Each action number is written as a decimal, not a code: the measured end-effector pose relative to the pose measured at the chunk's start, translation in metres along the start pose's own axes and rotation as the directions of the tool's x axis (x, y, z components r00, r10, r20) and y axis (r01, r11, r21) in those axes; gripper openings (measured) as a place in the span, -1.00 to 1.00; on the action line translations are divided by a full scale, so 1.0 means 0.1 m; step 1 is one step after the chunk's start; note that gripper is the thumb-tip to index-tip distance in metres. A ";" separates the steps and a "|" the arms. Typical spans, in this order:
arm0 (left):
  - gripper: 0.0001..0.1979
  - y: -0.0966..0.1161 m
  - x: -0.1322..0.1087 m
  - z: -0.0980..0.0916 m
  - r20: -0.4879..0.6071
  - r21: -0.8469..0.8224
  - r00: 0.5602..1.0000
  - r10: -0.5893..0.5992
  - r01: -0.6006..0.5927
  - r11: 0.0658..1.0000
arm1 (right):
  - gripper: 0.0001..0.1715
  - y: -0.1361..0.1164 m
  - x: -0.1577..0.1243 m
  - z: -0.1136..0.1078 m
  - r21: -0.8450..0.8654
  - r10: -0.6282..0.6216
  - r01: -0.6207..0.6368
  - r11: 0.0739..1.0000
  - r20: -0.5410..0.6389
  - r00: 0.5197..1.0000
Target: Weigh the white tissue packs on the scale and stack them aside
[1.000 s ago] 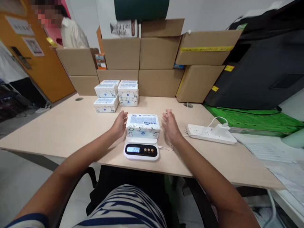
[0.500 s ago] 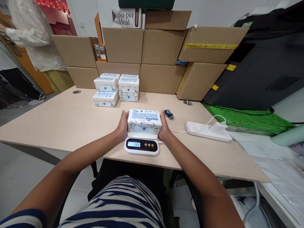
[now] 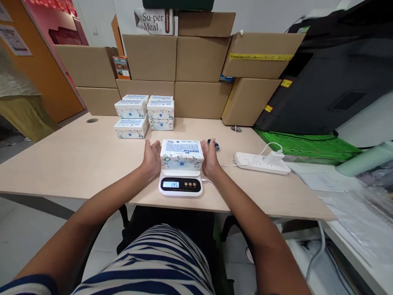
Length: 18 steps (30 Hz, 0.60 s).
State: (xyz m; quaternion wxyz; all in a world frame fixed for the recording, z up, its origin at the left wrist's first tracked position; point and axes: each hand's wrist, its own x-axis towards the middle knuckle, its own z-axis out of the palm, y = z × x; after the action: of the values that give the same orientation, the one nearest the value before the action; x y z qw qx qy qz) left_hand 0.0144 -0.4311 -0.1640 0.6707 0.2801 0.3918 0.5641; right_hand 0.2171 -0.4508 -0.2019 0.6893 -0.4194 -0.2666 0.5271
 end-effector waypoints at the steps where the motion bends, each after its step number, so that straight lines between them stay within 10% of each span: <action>1: -0.22 0.06 0.01 -0.01 -0.043 0.031 0.999 0.012 -0.010 0.999 | -0.07 -0.03 0.03 -0.05 -0.038 -0.056 0.053 0.998 -0.068 0.996; 9: -0.22 0.31 0.09 -0.03 -0.179 0.100 0.978 0.103 -0.086 0.991 | 0.04 -0.35 0.13 -0.31 -0.117 -0.246 0.226 0.967 -0.198 0.949; 18: -0.29 0.29 0.10 -0.06 -0.053 0.225 0.949 0.310 -0.291 0.930 | 0.01 -0.33 0.20 -0.37 -0.141 -0.267 0.240 0.960 -0.224 0.937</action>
State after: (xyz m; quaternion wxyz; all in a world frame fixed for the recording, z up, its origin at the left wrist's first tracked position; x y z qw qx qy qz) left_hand -0.0053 -0.4154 -0.1460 0.5245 0.3826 0.4317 0.6262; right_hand 0.2695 -0.4460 -0.1932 0.7542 -0.4802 -0.2619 0.3632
